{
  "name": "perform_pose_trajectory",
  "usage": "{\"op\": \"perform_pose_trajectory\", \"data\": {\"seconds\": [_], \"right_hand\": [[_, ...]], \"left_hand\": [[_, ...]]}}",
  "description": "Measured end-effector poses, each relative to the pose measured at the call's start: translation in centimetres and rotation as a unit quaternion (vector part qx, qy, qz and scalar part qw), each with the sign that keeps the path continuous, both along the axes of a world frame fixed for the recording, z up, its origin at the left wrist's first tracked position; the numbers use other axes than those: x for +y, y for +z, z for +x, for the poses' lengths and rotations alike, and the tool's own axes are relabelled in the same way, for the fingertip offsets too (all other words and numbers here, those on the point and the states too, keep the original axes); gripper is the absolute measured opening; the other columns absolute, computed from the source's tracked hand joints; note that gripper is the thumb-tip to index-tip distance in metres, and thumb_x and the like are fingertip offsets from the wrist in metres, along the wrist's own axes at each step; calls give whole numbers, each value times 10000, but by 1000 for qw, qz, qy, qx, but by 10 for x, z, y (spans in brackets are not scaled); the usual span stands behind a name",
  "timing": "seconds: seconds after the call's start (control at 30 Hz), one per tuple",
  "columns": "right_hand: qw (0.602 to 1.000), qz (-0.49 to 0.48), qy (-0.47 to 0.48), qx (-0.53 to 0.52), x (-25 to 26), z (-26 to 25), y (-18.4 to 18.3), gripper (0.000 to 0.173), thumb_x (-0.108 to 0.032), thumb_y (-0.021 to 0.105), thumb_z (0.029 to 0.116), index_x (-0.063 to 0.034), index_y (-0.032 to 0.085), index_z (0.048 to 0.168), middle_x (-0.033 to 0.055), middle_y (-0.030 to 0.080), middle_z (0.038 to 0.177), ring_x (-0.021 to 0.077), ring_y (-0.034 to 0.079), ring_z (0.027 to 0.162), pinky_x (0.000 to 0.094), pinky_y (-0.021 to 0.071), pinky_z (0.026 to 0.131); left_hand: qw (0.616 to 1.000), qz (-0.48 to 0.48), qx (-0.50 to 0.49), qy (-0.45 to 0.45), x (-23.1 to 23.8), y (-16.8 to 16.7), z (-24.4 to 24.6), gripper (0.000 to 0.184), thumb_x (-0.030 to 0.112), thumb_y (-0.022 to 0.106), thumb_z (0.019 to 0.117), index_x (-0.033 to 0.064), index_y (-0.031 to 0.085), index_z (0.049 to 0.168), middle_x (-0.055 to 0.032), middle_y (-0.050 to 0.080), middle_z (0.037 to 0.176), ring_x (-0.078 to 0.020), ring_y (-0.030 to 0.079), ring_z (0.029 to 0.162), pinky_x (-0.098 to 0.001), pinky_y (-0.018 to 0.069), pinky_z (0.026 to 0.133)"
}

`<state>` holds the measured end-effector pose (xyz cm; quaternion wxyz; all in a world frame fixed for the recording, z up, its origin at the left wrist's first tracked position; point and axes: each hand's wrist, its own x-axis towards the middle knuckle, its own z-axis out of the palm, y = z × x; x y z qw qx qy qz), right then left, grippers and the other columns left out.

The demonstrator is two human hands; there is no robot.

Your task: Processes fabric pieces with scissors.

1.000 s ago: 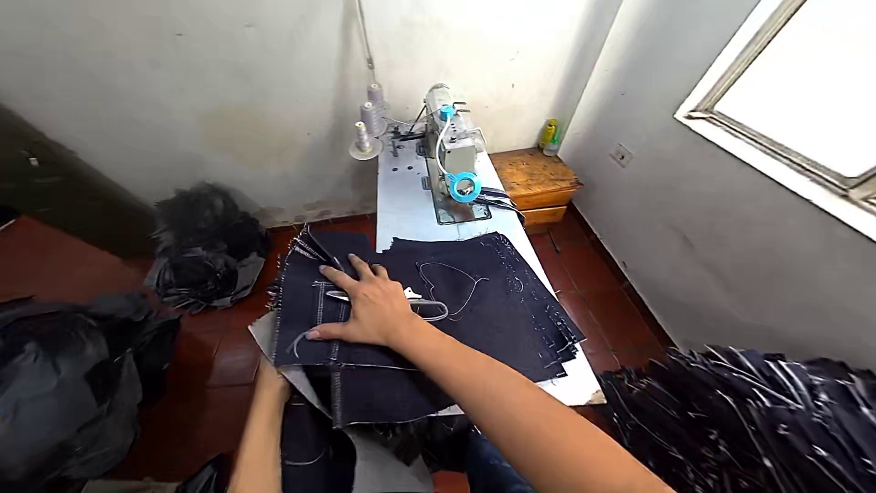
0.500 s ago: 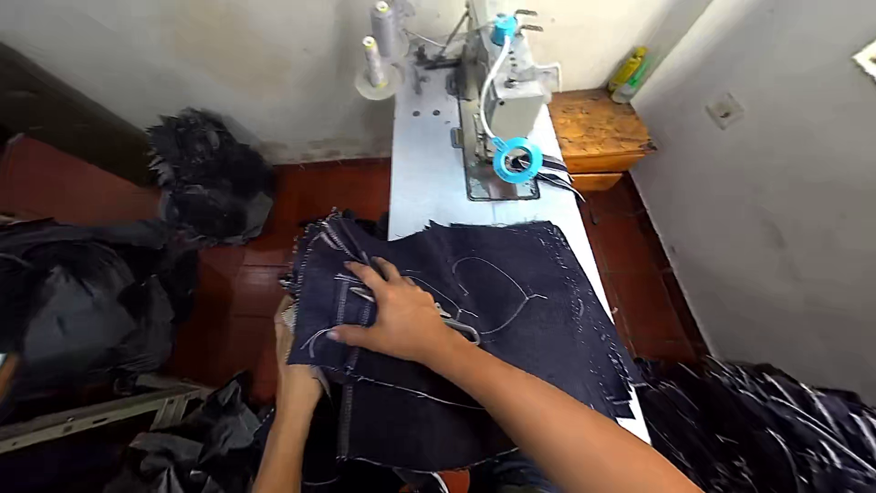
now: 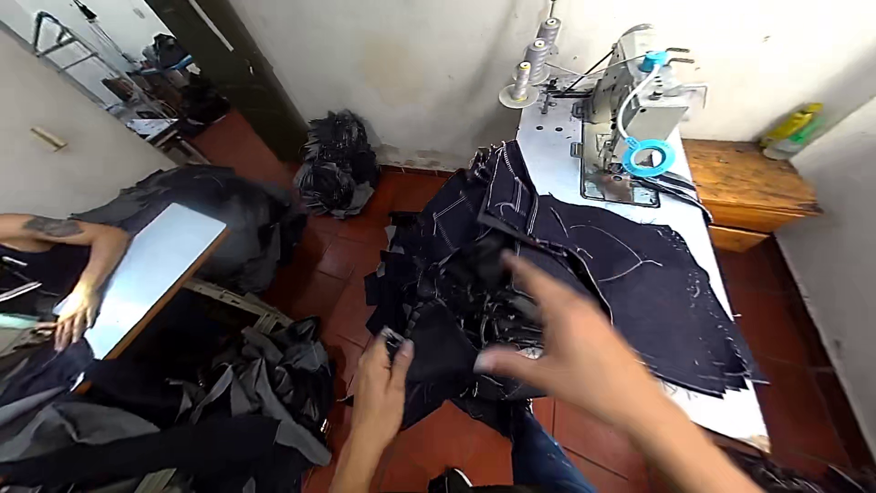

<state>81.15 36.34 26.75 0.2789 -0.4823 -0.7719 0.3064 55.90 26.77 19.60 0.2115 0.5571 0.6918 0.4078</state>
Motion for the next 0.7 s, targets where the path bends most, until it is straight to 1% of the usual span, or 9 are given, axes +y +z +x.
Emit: {"op": "perform_pose_trajectory", "data": {"seconds": [0.07,0.17,0.23,0.3,0.37,0.43,0.5,0.6,0.7], "right_hand": [[994,-63,84,29,-49,-23,-39,841,-604,824,765,-78,609,1385,116,717,1202,269,699,1079,540,580,926],[977,-159,121,78,-119,-18,-68,232,-278,745,916,-47,735,935,55,714,766,153,697,710,419,586,682],[970,-199,136,43,-158,-3,-62,194,-179,705,940,13,713,914,107,693,738,190,676,679,436,555,670],[960,-237,148,12,-179,7,-62,208,-157,693,948,49,709,968,141,701,783,219,682,724,462,550,712],[944,-278,176,23,-191,10,-60,217,-157,696,953,59,696,973,134,692,806,192,671,757,432,547,747],[938,-267,216,47,-198,7,-47,221,-159,702,951,55,682,900,119,667,755,161,644,710,394,532,696],[945,-217,236,69,-198,11,-28,229,-156,707,946,43,666,842,95,632,694,126,597,637,346,493,613],[966,-158,172,108,-182,56,-9,185,-249,729,931,-74,700,879,-51,656,731,-9,593,650,219,508,601],[947,-213,126,207,-156,117,-43,424,-526,803,816,-286,726,1157,-139,754,992,-17,697,862,202,597,755]], "left_hand": [[991,39,-30,-123,-30,-1,1,449,407,529,1038,-10,696,1055,-87,722,895,-140,701,858,-399,591,804],[984,131,8,-118,-61,-32,-2,420,464,632,989,54,688,1060,-81,710,1054,-153,679,1016,-361,575,909],[968,211,132,-5,-88,-72,-1,475,541,603,981,80,668,882,-91,685,872,-206,675,829,-369,571,767],[973,181,135,-55,-122,-97,14,549,516,475,1040,80,674,772,-78,691,758,-212,695,726,-401,583,689],[972,39,-15,-230,-146,-102,39,516,358,416,1071,-62,715,1061,-207,728,1112,-325,694,1101,-515,526,991],[921,-42,-189,-339,-148,-106,58,462,199,387,1071,-146,606,1284,-289,590,1374,-358,522,1361,-482,340,1202],[891,-62,-222,-390,-145,-110,61,435,184,435,1054,-173,669,1132,-312,668,1215,-374,611,1244,-483,402,1141],[882,-44,-196,-427,-143,-131,49,536,364,490,1035,-105,710,897,-210,713,844,-285,705,851,-491,556,847],[871,32,-235,-431,-146,-85,22,522,362,454,1081,-8,593,741,-61,537,611,-94,527,593,-285,447,606]]}}
